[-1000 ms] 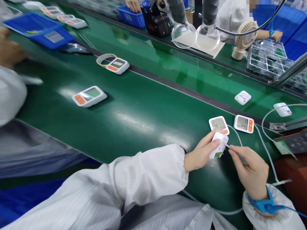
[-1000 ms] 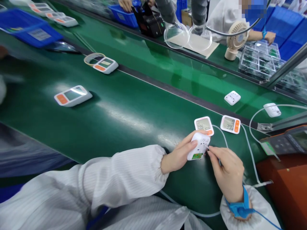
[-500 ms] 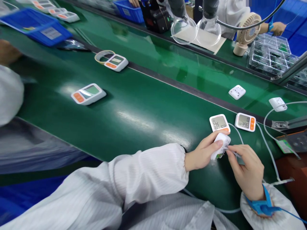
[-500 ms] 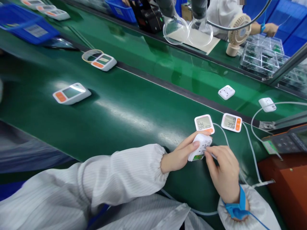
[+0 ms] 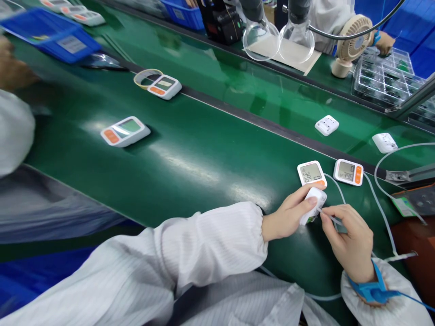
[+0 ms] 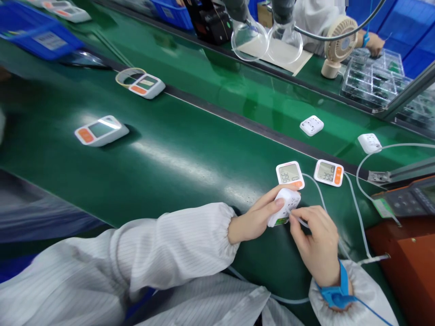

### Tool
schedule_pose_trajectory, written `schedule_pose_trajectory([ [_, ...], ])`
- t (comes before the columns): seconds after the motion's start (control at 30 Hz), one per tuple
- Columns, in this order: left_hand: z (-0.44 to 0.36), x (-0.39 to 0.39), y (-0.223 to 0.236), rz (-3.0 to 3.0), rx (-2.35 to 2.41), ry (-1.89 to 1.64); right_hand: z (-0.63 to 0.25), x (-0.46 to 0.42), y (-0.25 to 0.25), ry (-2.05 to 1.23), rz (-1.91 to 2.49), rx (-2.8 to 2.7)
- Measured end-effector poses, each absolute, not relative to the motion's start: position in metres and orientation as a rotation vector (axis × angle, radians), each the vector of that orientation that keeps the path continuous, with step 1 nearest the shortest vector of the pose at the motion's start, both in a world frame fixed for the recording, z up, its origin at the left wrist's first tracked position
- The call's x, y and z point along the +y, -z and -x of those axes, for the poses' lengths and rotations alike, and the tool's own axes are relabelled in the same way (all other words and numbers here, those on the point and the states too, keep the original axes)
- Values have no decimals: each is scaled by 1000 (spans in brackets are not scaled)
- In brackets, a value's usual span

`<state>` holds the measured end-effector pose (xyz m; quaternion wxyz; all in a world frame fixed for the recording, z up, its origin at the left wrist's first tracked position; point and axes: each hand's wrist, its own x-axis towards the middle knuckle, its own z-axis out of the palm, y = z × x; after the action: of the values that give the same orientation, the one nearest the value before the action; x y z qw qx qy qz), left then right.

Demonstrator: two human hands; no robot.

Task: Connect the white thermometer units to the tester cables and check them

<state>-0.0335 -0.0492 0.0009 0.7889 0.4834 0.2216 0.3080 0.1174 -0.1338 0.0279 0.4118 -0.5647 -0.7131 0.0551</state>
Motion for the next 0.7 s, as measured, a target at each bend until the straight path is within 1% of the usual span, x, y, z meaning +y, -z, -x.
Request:
schedule_pose_trajectory([
  [0.13,35,-50,1,-1054,461,-647,-116,-135,-29,-105,1431,-1748],
  [0.33,34,-50,0,-1073,476,-650,-117,-135,-28,-167,1423,-1778],
  [0.7,34,-52,2,-1103,463,-630,-113,-133,-23,-169,1420,-1749],
])
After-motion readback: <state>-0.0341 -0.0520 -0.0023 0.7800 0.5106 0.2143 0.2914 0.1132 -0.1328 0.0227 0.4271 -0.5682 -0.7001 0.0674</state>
